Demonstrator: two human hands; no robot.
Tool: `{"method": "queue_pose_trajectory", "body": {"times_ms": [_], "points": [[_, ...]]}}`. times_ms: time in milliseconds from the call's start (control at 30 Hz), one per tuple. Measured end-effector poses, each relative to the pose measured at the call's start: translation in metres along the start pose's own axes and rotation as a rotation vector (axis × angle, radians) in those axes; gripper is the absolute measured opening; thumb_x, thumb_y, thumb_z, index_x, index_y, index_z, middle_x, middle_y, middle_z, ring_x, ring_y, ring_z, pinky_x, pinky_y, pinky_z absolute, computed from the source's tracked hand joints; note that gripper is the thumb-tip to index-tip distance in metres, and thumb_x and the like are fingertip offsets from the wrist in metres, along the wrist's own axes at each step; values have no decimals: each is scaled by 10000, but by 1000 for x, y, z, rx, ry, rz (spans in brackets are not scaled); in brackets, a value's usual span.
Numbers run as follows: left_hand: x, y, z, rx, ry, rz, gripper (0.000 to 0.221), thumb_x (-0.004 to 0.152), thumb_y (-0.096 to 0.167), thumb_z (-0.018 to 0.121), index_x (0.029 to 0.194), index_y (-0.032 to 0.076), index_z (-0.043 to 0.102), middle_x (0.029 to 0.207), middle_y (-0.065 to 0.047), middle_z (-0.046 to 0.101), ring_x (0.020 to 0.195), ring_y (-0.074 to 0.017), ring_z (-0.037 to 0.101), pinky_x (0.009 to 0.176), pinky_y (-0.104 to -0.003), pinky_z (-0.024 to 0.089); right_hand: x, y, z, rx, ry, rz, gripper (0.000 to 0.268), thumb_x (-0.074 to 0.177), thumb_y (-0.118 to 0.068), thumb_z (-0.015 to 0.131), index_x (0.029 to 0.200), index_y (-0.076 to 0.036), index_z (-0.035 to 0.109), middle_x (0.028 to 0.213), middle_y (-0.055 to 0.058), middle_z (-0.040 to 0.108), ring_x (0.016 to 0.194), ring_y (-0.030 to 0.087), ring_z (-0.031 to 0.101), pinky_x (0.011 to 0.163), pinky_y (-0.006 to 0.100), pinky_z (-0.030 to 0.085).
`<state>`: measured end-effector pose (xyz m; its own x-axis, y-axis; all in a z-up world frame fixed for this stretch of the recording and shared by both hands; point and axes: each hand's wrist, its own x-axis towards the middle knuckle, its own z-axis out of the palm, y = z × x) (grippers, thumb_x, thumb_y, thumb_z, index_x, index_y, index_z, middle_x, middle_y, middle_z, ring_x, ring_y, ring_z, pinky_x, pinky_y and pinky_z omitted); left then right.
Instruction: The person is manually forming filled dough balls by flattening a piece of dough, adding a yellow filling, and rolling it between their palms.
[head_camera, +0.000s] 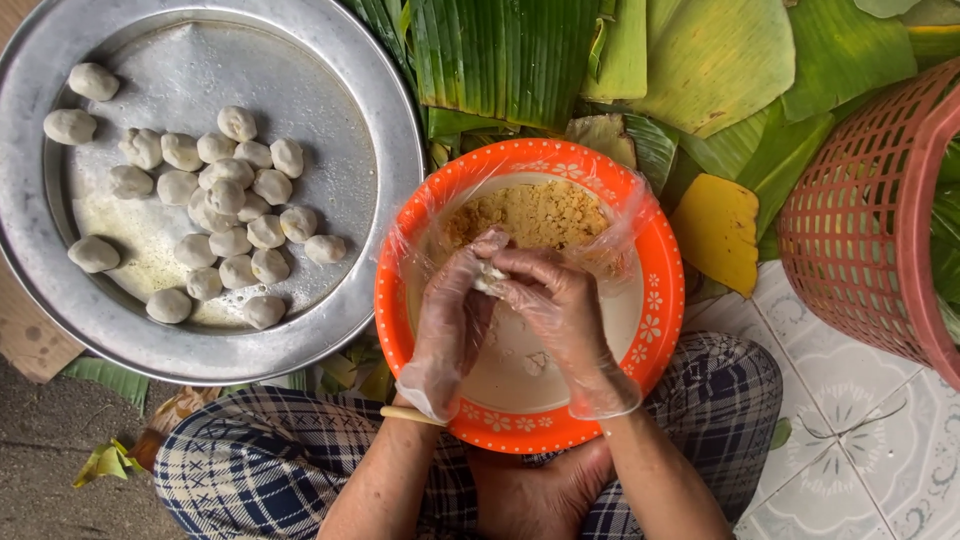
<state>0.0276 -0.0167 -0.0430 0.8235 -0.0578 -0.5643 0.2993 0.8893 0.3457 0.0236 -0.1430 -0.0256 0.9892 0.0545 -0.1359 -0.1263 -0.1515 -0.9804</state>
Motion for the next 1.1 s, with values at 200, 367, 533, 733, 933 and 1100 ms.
{"method": "queue_pose_trajectory", "body": {"times_ms": [200, 367, 533, 733, 933, 1100], "points": [[-10, 4, 8, 125, 42, 48, 236, 947, 51, 622, 1119, -98, 684, 1099, -262, 696, 985, -268, 685, 936, -337, 584, -1, 12, 8, -68, 97, -127, 160, 853, 20, 798, 1009, -6, 778, 956, 155, 745, 913, 203, 737, 779, 320, 627], [-8, 2, 3, 144, -61, 42, 335, 943, 93, 643, 1238, -66, 631, 1075, -222, 694, 975, -273, 712, 927, -378, 601, -2, -3, 3, -347, -18, -312, 353, 831, 44, 791, 1173, -25, 739, 1086, 178, 706, 986, 320, 740, 802, 383, 652], [-6, -5, -12, 187, -46, 99, 228, 961, 76, 620, 1149, -45, 663, 991, -189, 702, 918, -218, 699, 890, -363, 616, -1, 21, 3, -212, 14, -241, 216, 839, 60, 765, 1039, -23, 776, 984, 129, 729, 865, 207, 735, 705, 295, 643], [9, 12, -28, 108, -13, 46, 253, 972, 141, 590, 1164, -12, 649, 955, -131, 696, 871, -234, 723, 813, -371, 646, -16, -20, -30, 59, -348, 41, 231, 914, 39, 646, 1124, 15, 739, 1077, 237, 696, 964, 341, 655, 844, 452, 585], [-29, 12, 16, 131, -60, -74, 461, 971, 244, 499, 1332, -30, 588, 1060, -158, 661, 939, -256, 690, 868, -426, 624, -23, -9, -9, -614, -219, -389, 632, 952, -212, 673, 1507, -122, 384, 1541, 238, 374, 1440, 450, 261, 1137, 584, 251], [-29, 2, 5, -128, -88, -262, 675, 952, 539, 486, 1442, 76, 505, 1270, -132, 595, 1167, -337, 632, 1038, -500, 508, -10, 21, 12, -374, -175, -365, 429, 976, 1, 587, 1402, -22, 539, 1411, 256, 541, 1392, 460, 432, 1175, 576, 355]]}}
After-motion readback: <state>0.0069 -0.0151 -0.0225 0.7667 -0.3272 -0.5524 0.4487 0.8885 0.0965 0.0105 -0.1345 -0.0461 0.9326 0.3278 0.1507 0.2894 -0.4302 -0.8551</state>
